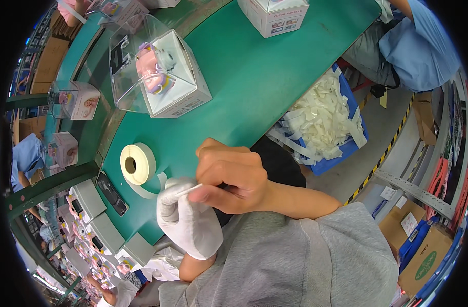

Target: The person unrolls tape from a roll and peels adhesive stickers by hand. They repeatedly take packaged toy cameras from the conveyor belt, apply the adhesive stickers onto the boxes, and place the sealed boxes back on the conveyor belt.

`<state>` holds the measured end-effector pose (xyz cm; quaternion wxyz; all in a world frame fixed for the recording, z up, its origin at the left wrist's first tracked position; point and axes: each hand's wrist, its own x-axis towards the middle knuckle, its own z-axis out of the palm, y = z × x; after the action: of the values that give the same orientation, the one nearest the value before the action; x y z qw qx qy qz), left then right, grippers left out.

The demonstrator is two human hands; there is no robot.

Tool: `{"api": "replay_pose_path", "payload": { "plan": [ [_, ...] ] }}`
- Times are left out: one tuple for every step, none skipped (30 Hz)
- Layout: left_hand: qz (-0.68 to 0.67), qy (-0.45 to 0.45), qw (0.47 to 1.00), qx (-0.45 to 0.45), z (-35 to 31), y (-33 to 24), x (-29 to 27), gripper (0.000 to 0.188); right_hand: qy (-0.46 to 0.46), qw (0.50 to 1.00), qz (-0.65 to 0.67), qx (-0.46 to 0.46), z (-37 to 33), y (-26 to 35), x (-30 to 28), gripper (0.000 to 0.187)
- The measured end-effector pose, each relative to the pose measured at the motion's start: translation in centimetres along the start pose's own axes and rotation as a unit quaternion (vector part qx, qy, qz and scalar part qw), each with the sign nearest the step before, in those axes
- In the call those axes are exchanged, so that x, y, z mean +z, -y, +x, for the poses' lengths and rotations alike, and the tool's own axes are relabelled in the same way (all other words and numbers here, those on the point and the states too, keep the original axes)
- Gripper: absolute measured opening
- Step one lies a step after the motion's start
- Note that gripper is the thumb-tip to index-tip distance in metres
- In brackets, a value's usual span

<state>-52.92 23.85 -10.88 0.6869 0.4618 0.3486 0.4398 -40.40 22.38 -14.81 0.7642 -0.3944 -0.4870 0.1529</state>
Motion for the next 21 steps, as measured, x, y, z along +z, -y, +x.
{"api": "replay_pose_path", "payload": {
  "plan": [
    [-0.004,-0.005,1.000,-0.013,0.0,-0.1,0.0,0.012,-0.011,1.000,-0.002,0.013,-0.1,0.0,0.1,0.026],
    [-0.004,-0.006,1.000,-0.013,0.0,0.0,0.0,0.012,-0.010,1.000,-0.001,0.013,-0.1,0.0,0.0,0.026],
    [-0.004,-0.010,1.000,-0.011,-0.1,0.1,-0.1,0.011,0.014,1.000,-0.004,0.011,-0.1,0.1,-0.3,0.024],
    [-0.004,-0.012,1.000,-0.008,-0.1,0.2,-0.2,0.010,0.038,0.999,-0.008,0.007,-0.1,0.1,-0.4,0.024],
    [-0.005,-0.011,1.000,-0.007,-0.1,0.3,-0.2,0.010,0.038,0.999,-0.008,0.006,0.0,0.3,-0.1,0.024],
    [0.003,-0.034,0.999,-0.001,-0.1,0.5,-0.2,0.010,0.013,0.999,-0.005,0.042,0.0,0.5,0.5,0.021],
    [0.010,-0.057,0.998,0.007,0.0,0.7,-0.2,0.009,-0.011,0.997,0.000,0.076,0.0,0.7,0.9,0.018],
    [0.010,-0.057,0.998,0.009,0.1,1.0,-0.3,0.009,-0.010,0.997,0.000,0.074,-0.3,0.7,1.0,0.018],
    [0.029,-0.056,0.998,0.028,0.3,1.6,-0.4,0.008,-0.020,0.995,0.010,0.101,-0.8,0.7,1.1,0.015],
    [0.048,-0.054,0.996,0.045,0.6,2.1,-0.5,0.007,-0.031,0.991,0.019,0.128,-1.2,0.5,1.0,0.012],
    [0.051,-0.050,0.997,0.032,0.9,2.4,-0.5,0.006,-0.030,0.991,0.019,0.127,-1.5,0.2,0.8,0.012],
    [0.050,-0.050,0.997,0.034,1.3,2.5,-0.5,0.006,-0.031,0.985,0.013,0.168,-1.6,-0.3,0.5,0.012],
    [0.122,-0.028,0.991,0.055,2.1,2.5,-0.9,0.007,-0.031,0.977,0.011,0.209,-1.5,-0.8,0.3,0.012],
    [0.190,-0.002,0.979,0.073,3.0,2.6,-1.2,0.008,-0.018,0.977,-0.007,0.212,-1.2,-1.1,-0.5,0.012],
    [0.199,-0.002,0.971,0.129,4.4,2.8,-1.7,0.008,-0.047,0.974,0.009,0.222,-0.7,-1.3,-1.0,0.013],
    [0.248,-0.005,0.955,0.161,5.8,2.4,-2.7,0.018,-0.076,0.970,0.026,0.231,0.0,-1.4,-1.5,0.014],
    [0.313,0.014,0.920,0.235,7.4,1.8,-3.5,0.045,-0.039,0.978,-0.063,0.195,1.1,-1.5,-2.5,0.014],
    [0.389,0.020,0.872,0.296,9.2,1.2,-3.6,0.063,0.045,0.981,-0.143,0.126,2.2,-2.4,-3.6,0.013],
    [0.459,0.026,0.815,0.352,10.9,0.8,-3.5,0.080,0.128,0.965,-0.222,0.056,3.3,-3.4,-4.5,0.012],
    [0.478,0.072,0.788,0.381,12.4,0.6,-3.7,0.092,0.150,0.953,-0.262,0.017,4.1,-4.5,-4.5,0.010],
    [0.493,0.118,0.758,0.410,13.7,0.5,-3.9,0.104,0.153,0.952,-0.265,0.017,4.3,-5.3,-4.4,0.010]
  ]
}}
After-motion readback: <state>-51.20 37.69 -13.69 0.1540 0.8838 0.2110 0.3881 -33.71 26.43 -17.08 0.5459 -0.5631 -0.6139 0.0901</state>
